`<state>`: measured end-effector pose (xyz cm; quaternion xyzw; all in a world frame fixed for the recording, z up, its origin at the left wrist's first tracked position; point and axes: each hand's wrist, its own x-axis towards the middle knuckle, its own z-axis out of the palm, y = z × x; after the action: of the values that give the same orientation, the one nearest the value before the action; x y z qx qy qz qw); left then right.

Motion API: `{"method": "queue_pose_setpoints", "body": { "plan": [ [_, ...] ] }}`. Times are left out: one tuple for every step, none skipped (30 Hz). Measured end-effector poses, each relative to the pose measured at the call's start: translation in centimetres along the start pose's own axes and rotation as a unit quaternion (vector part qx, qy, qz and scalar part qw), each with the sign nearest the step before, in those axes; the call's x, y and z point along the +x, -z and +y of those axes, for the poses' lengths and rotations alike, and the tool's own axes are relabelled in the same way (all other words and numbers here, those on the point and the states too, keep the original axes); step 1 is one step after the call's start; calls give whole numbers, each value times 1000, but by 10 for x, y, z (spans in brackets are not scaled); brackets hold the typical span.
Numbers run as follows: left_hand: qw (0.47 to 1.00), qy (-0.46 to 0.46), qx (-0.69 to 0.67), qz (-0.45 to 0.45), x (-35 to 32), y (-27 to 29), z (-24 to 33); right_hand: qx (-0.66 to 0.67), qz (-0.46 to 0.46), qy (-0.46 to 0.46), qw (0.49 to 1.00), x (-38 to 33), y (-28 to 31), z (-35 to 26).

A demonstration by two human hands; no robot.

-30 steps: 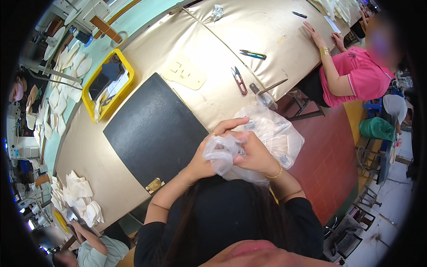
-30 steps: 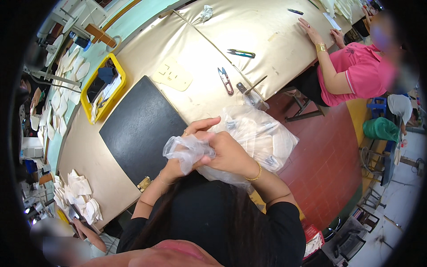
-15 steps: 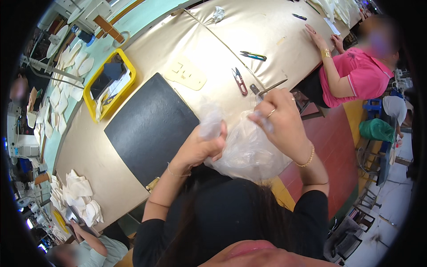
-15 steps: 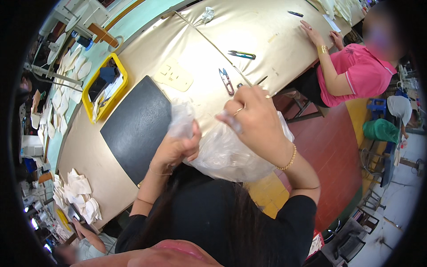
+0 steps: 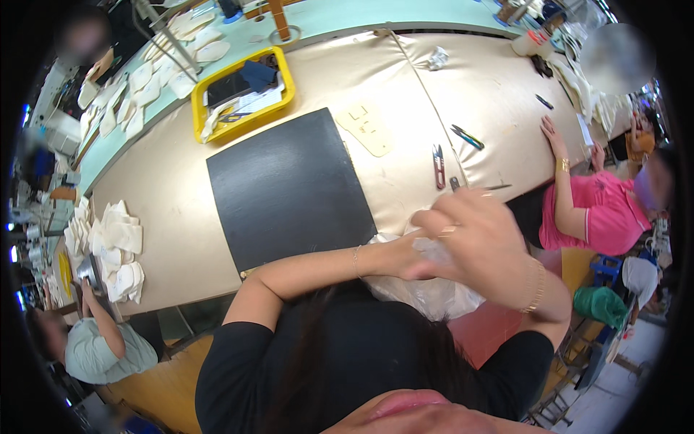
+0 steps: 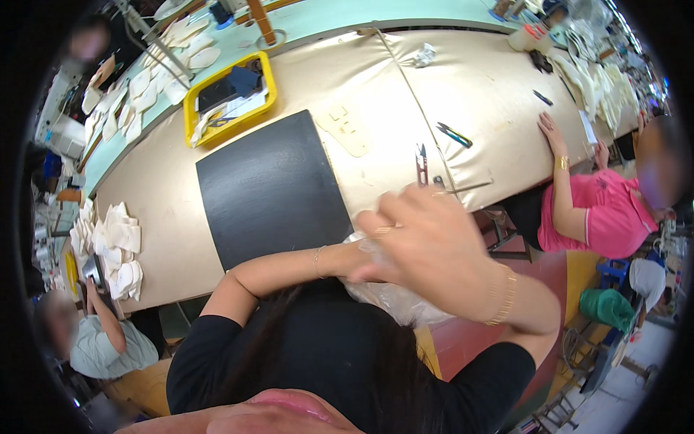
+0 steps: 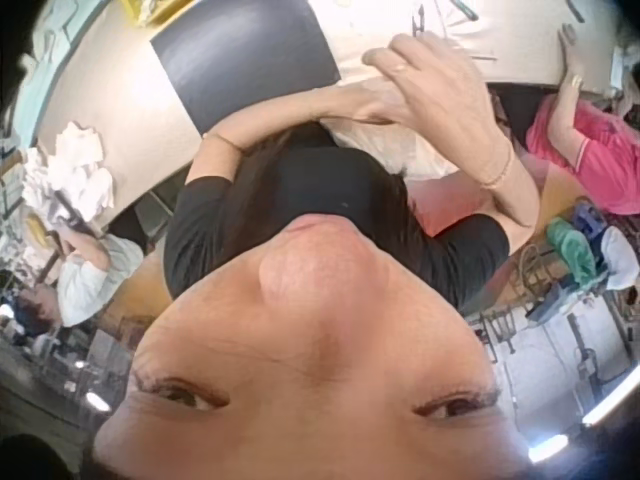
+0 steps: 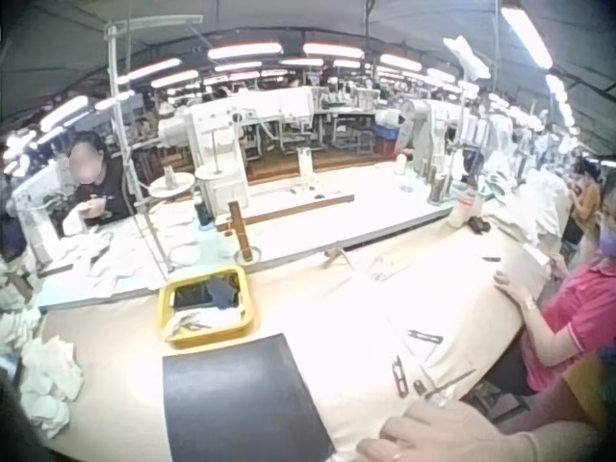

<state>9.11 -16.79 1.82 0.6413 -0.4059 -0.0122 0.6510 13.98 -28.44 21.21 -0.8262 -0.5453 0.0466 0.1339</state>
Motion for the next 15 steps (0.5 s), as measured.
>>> {"method": "queue_pose_setpoints", "body": {
  "plan": [
    [997, 70, -42, -6, 4, 7, 10, 8, 35, -12, 999, -7, 7, 5],
    [994, 87, -59, -13, 13, 19, 16, -3, 66, -40, 997, -14, 9, 8],
    [986, 129, -39, -97, 22, 29, 22, 47, 43, -56, 996, -22, 11, 12],
    [976, 121, 7, -183, 33, 39, 26, 78, 17, -88, 993, -29, 5, 12],
    [956, 113, 52, -267, 41, 46, 32, 108, -11, -121, 987, -36, 1, 12],
    [964, 154, -15, -218, 43, 48, 41, 126, 4, -138, 982, -45, -1, 15],
    [965, 187, -85, -165, 44, 49, 48, 144, 18, -157, 977, -52, -3, 17],
    [944, 257, -125, -167, 47, 52, 53, 163, 42, -175, 970, -59, -5, 18],
    [916, 321, -168, -171, 48, 54, 56, 185, 38, -214, 959, -64, -7, 18],
    [907, 340, -190, -160, 48, 56, 58, 206, 43, -250, 945, -68, -9, 19],
    [897, 354, -216, -151, 48, 57, 59, 233, 43, -292, 927, -70, -10, 19],
    [887, 365, -244, -144, 46, 58, 59, 256, 69, -297, 917, -69, -13, 18],
    [875, 362, -298, -119, 45, 58, 57, 243, 90, -263, 929, -69, -15, 15],
    [861, 353, -352, -98, 43, 59, 55, 236, 110, -236, 936, -67, -17, 10],
    [842, 360, -395, -78, 41, 60, 51, 234, 145, -196, 941, -65, -20, 5]
  ]
}}
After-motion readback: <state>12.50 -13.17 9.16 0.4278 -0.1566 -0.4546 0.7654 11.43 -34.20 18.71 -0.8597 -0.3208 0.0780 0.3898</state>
